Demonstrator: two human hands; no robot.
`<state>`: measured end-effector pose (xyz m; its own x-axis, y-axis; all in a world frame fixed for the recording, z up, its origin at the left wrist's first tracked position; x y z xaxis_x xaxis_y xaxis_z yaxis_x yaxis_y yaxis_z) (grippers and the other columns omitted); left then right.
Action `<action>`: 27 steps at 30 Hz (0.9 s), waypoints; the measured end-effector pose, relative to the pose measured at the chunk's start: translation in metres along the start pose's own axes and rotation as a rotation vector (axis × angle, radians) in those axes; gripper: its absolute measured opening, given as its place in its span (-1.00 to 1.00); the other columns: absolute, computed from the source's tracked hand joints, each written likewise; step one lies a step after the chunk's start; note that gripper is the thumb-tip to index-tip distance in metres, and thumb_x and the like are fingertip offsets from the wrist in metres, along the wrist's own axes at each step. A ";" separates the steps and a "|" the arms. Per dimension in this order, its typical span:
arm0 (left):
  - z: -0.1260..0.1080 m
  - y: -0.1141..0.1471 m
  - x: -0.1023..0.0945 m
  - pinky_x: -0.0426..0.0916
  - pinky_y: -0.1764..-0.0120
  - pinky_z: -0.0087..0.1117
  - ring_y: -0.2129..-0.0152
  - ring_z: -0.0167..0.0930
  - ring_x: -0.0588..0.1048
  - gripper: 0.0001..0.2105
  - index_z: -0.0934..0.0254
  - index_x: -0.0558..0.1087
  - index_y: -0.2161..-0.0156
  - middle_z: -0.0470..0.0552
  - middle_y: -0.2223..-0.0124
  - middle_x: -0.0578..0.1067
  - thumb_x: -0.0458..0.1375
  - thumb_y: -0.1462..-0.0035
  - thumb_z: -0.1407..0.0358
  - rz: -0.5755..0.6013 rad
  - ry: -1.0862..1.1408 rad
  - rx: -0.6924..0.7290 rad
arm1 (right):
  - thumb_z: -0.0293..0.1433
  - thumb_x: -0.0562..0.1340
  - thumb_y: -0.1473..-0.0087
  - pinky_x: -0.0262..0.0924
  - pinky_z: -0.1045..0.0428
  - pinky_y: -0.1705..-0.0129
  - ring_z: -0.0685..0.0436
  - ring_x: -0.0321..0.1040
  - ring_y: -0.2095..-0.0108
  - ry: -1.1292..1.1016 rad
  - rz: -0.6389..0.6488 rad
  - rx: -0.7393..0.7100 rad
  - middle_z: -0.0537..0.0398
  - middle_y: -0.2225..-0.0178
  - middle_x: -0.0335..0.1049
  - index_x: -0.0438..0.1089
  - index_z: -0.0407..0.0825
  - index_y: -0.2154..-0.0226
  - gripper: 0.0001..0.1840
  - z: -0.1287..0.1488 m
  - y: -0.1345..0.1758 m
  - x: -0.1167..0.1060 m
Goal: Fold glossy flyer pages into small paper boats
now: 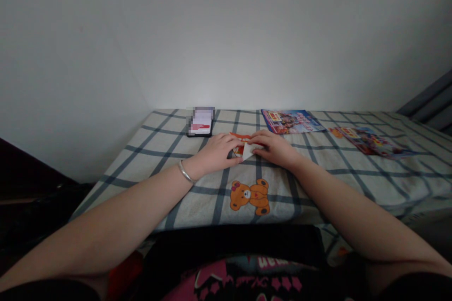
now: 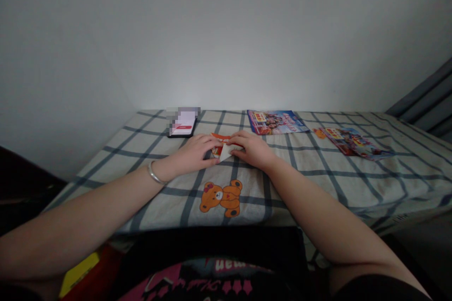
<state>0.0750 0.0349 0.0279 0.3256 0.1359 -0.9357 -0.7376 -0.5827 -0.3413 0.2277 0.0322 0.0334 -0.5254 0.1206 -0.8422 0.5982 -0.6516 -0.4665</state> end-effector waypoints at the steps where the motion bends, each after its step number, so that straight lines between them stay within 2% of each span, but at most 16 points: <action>1: 0.000 0.000 0.000 0.23 -0.13 -0.15 -0.10 -0.19 0.33 -0.58 0.19 0.39 -0.09 0.06 -0.10 0.44 0.19 -0.19 0.06 0.005 -0.009 -0.003 | -0.37 0.26 -0.16 0.30 -0.11 -0.05 -0.18 0.37 -0.01 0.007 -0.016 -0.002 -0.07 -0.01 0.40 0.50 0.04 0.09 -0.75 0.001 0.000 0.000; 4: 0.000 0.000 0.000 0.23 -0.12 -0.14 -0.09 -0.19 0.33 -0.60 0.20 0.41 -0.06 0.06 -0.08 0.44 0.19 -0.18 0.07 0.005 -0.021 -0.016 | -0.37 0.25 -0.16 0.32 -0.11 -0.02 -0.17 0.38 0.01 0.043 -0.022 -0.005 -0.05 -0.01 0.39 0.55 0.06 0.19 -0.82 0.001 0.001 0.000; 8: 0.000 0.002 -0.001 0.22 -0.12 -0.15 -0.10 -0.21 0.33 -0.58 0.18 0.37 -0.12 0.04 -0.12 0.42 0.18 -0.18 0.10 -0.008 -0.002 -0.016 | -0.36 0.29 -0.13 0.34 -0.09 0.01 -0.16 0.41 0.06 0.065 -0.008 -0.035 -0.02 0.01 0.42 0.58 0.09 0.22 -0.83 0.000 0.003 -0.001; 19: 0.001 0.002 -0.001 0.22 -0.13 -0.16 -0.07 -0.21 0.36 -0.64 0.19 0.42 -0.08 0.01 -0.11 0.45 0.12 -0.24 0.11 -0.008 -0.048 0.014 | -0.32 0.22 -0.21 0.32 -0.08 0.05 -0.18 0.43 0.08 0.207 0.069 -0.084 0.00 0.02 0.48 0.58 0.09 0.14 -0.77 0.005 0.002 -0.001; 23: 0.001 0.001 -0.002 0.22 -0.15 -0.14 -0.08 -0.22 0.37 -0.67 0.20 0.45 -0.05 0.01 -0.13 0.46 0.13 -0.23 0.15 -0.016 -0.029 0.055 | -0.30 0.19 -0.24 0.32 -0.09 0.09 -0.19 0.44 0.11 0.306 0.072 -0.065 -0.04 0.03 0.49 0.58 0.07 0.14 -0.75 0.006 0.002 -0.003; 27: -0.007 0.001 -0.003 0.24 -0.16 -0.18 -0.06 -0.29 0.41 -0.74 0.21 0.46 -0.02 0.01 -0.09 0.49 0.10 -0.24 0.28 0.017 0.039 0.147 | -0.31 0.18 -0.24 0.32 -0.10 0.09 -0.20 0.44 0.10 0.333 0.075 -0.057 -0.04 0.03 0.50 0.57 0.05 0.13 -0.74 0.005 0.002 -0.003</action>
<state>0.0768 0.0284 0.0309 0.3330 0.0937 -0.9383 -0.8209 -0.4609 -0.3373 0.2274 0.0269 0.0364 -0.2579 0.3177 -0.9124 0.6656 -0.6261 -0.4062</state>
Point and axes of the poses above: each hand's wrist, its own y-axis away from the middle knuckle, its own x-axis out of the palm, z = x × y, the point moved 7 cm from there along -y, towards the middle knuckle
